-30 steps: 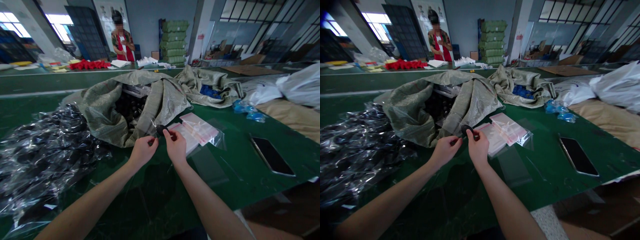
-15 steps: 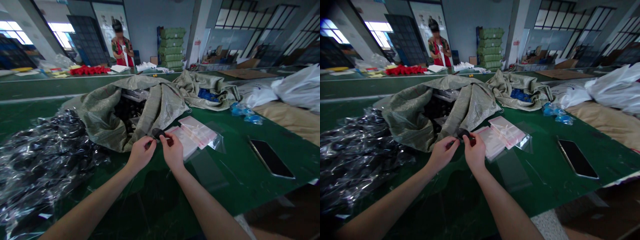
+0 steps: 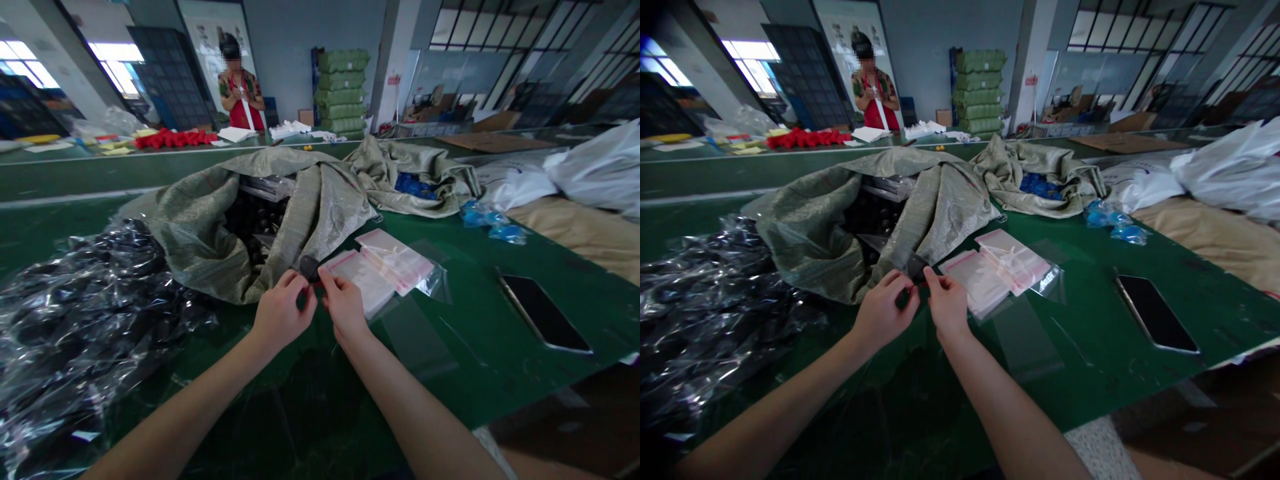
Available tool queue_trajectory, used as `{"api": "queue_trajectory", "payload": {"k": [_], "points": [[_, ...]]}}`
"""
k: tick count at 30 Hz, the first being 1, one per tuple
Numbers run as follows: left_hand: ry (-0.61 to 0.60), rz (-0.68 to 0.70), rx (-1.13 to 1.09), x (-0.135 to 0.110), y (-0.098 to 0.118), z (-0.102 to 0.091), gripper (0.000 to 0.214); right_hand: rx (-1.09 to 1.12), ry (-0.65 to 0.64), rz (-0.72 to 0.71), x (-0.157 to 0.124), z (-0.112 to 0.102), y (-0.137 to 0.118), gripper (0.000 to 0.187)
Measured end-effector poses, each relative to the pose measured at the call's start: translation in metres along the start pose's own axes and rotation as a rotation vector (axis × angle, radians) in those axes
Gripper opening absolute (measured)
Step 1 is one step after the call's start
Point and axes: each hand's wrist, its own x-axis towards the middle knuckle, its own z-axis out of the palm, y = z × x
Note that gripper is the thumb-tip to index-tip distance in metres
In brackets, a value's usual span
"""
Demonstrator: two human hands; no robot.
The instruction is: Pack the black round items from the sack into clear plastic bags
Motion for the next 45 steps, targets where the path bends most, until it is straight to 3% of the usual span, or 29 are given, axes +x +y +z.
{"api": "queue_trajectory", "payload": {"k": [4, 11, 16, 18, 21, 28, 36, 41, 45], "points": [[-0.008, -0.015, 0.004, 0.001, 0.001, -0.002, 0.013, 0.173, -0.015, 0.189, -0.003, 0.002, -0.009, 0.048], [0.051, -0.04, 0.016, 0.002, 0.002, -0.005, 0.012, 0.266, -0.103, 0.223, -0.004, 0.003, -0.01, 0.051], [0.016, -0.075, 0.072, 0.0, 0.002, -0.003, 0.011, 0.217, -0.122, 0.244, -0.001, -0.001, -0.011, 0.049], [0.007, -0.074, 0.03, 0.001, 0.004, -0.005, 0.014, 0.077, -0.103, 0.167, -0.001, -0.005, -0.015, 0.048], [0.021, -0.07, -0.088, 0.004, 0.006, -0.014, 0.019, -0.221, -0.061, -0.092, -0.005, -0.011, -0.028, 0.049], [0.009, -0.164, -0.314, 0.014, 0.008, -0.053, 0.023, -0.836, -0.154, -0.609, -0.017, -0.008, -0.077, 0.047], [0.025, -0.241, -0.579, 0.019, 0.002, -0.103, 0.022, -0.884, -0.288, -0.996, -0.026, 0.014, -0.124, 0.027], [0.064, -0.224, -0.574, 0.02, -0.007, -0.123, 0.024, -0.964, -0.425, -1.046, -0.03, 0.026, -0.142, 0.014], [0.07, -0.211, -0.468, 0.022, -0.013, -0.126, 0.022, -0.962, -0.475, -1.048, -0.025, 0.032, -0.136, 0.01]]}}
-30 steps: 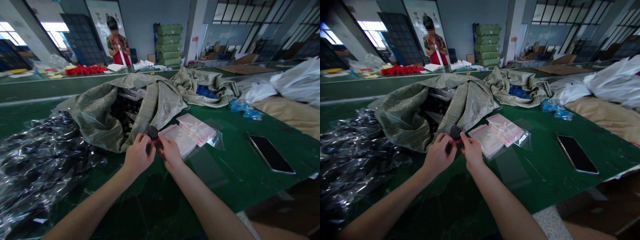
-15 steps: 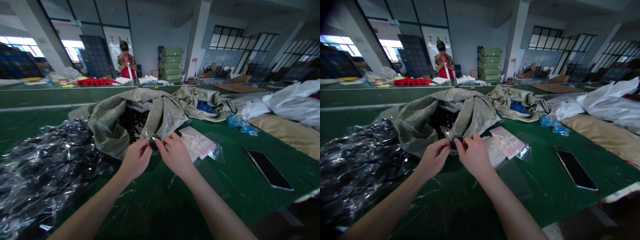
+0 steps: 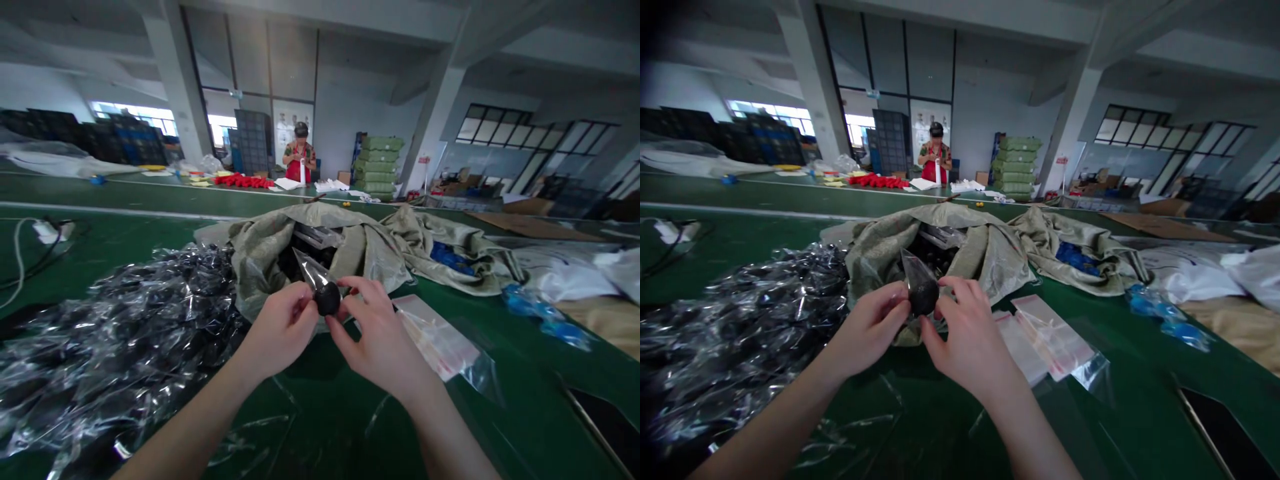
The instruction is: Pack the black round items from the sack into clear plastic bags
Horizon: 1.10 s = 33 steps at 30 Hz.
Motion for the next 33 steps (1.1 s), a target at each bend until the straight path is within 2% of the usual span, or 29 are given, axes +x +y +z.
{"api": "queue_trajectory", "payload": {"k": [6, 16, 18, 22, 27, 29, 33], "points": [[-0.056, -0.032, 0.059, 0.004, -0.006, -0.005, 0.023, 0.065, 0.029, -0.041, 0.0, 0.01, 0.013, 0.013], [-0.026, 0.012, 0.135, 0.005, -0.005, -0.002, 0.024, -0.01, -0.005, -0.085, 0.0, 0.012, 0.016, 0.034], [-0.011, 0.058, 0.155, 0.004, -0.004, -0.002, 0.021, -0.037, 0.033, -0.072, 0.0, 0.015, 0.015, 0.031], [0.029, 0.169, 0.202, 0.002, -0.003, -0.002, 0.014, -0.022, 0.192, -0.036, 0.0, 0.025, 0.016, 0.028], [0.054, 0.134, 0.199, -0.002, -0.002, -0.003, 0.019, 0.058, 0.364, 0.034, 0.0, 0.034, 0.015, 0.028], [0.041, 0.122, 0.185, -0.003, 0.0, -0.004, 0.023, 0.108, 0.38, 0.05, 0.0, 0.036, 0.015, 0.029], [0.049, 0.154, 0.21, -0.003, 0.004, -0.008, 0.026, 0.21, 0.323, 0.095, -0.001, 0.034, 0.013, 0.031]]}}
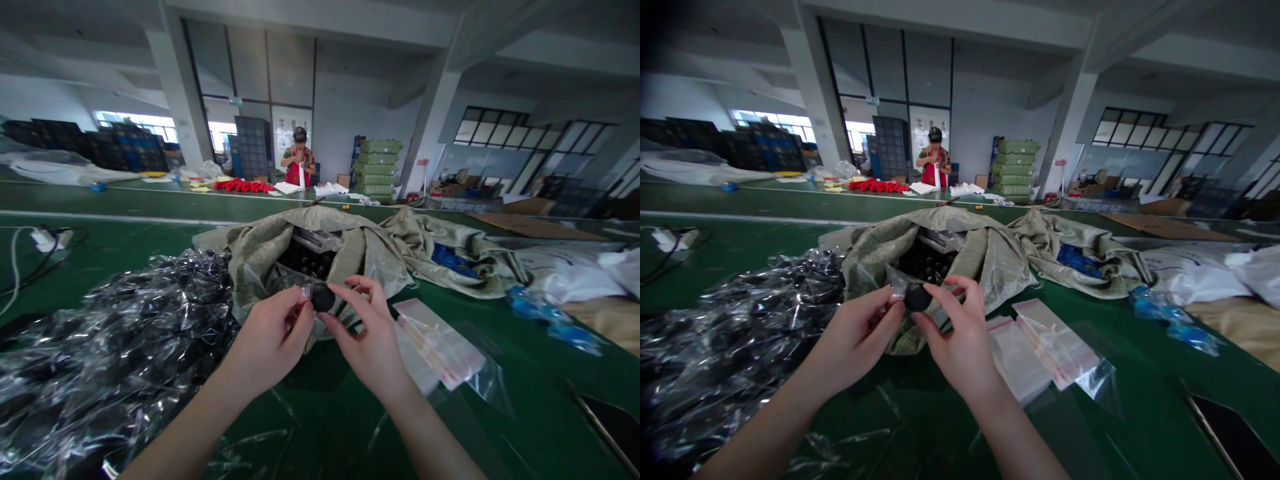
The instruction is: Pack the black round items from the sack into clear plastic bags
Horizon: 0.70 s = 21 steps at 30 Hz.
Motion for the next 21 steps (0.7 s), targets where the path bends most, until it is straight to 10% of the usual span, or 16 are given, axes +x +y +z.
{"api": "queue_trajectory", "payload": {"k": [21], "points": [[-0.147, 0.047, 0.007, 0.002, -0.005, -0.003, 0.025, 0.152, -0.077, 0.174, -0.006, 0.017, 0.007, 0.04]]}}
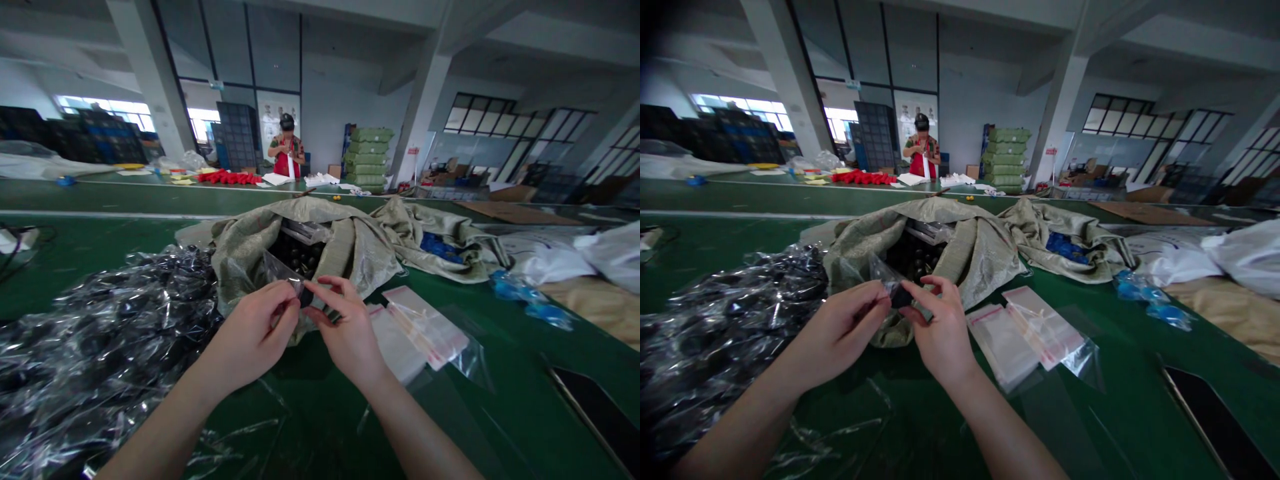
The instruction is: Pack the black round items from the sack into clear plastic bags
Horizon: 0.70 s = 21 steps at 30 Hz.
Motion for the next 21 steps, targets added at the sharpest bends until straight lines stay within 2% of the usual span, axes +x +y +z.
{"api": "queue_trajectory", "payload": {"k": [3, 8, 12, 18, 21], "points": [[-0.031, -0.035, -0.043, 0.001, 0.001, 0.003, 0.027, 0.064, 0.0, 0.04, -0.002, 0.004, -0.003, 0.043], [-0.038, -0.058, -0.081, 0.004, -0.001, 0.01, 0.028, 0.271, -0.09, 0.172, 0.0, 0.005, -0.001, 0.049], [-0.037, -0.083, -0.145, 0.005, -0.002, 0.012, 0.031, 0.422, -0.079, 0.288, 0.005, 0.005, 0.006, 0.042], [-0.031, -0.111, -0.195, 0.004, 0.002, 0.01, 0.031, 0.286, 0.104, 0.272, 0.004, 0.003, 0.0, 0.017], [-0.003, -0.133, -0.18, 0.003, 0.004, 0.01, 0.032, 0.126, 0.172, 0.245, -0.001, 0.001, -0.005, 0.013]]}}
